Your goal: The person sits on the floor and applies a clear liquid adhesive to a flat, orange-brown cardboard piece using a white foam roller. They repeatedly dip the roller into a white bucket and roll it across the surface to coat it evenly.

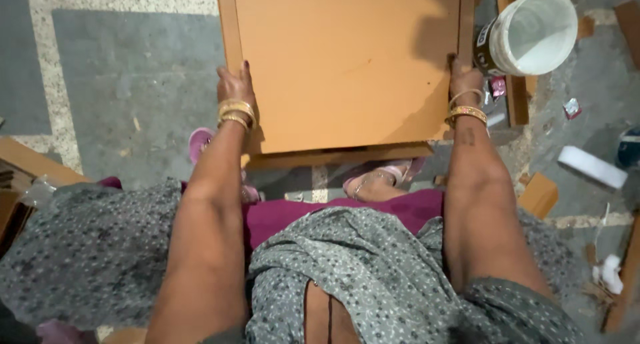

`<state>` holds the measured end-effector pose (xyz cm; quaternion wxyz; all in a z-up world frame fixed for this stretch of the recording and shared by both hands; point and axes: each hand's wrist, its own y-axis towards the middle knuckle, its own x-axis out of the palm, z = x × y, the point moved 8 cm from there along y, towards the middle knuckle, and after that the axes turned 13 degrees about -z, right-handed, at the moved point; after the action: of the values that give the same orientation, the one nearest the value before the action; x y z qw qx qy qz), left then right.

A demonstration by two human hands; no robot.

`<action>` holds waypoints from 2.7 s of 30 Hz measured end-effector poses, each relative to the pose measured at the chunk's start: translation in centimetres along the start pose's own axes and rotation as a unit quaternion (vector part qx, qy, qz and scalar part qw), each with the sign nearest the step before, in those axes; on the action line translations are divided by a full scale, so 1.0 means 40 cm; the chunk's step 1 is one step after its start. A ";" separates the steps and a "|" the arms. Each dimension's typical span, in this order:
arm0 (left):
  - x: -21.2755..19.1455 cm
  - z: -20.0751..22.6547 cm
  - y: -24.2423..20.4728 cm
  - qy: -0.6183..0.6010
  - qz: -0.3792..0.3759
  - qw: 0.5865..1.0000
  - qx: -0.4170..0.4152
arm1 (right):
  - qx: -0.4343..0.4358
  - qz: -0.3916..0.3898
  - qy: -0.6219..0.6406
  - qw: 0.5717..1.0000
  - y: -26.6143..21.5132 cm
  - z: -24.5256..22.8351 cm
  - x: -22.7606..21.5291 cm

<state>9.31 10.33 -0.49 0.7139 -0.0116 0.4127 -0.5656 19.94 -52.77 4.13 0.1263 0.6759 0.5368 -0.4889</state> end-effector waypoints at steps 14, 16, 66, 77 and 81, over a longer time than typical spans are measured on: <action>-0.157 -0.041 0.069 0.035 0.007 0.999 -0.014 | 0.001 -0.017 0.118 0.993 -0.106 0.070 0.170; -0.161 -0.042 0.061 0.037 0.013 0.999 -0.023 | -0.030 -0.031 0.134 0.990 -0.097 0.058 0.164; -0.178 -0.022 0.028 0.016 0.031 0.997 -0.070 | -0.059 0.004 -0.028 0.998 -0.092 -0.133 0.097; -0.113 -0.140 -0.017 0.030 0.079 0.988 -0.130 | 0.037 0.029 0.036 0.998 -0.211 -0.068 0.119; -0.126 -0.133 -0.008 0.040 0.083 0.989 -0.115 | 0.085 0.043 -0.051 0.994 -0.173 -0.066 0.109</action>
<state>5.75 16.72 -0.93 0.7353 -0.0368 0.5029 -0.4528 15.21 -45.59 4.42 0.1167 0.6808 0.4569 -0.5605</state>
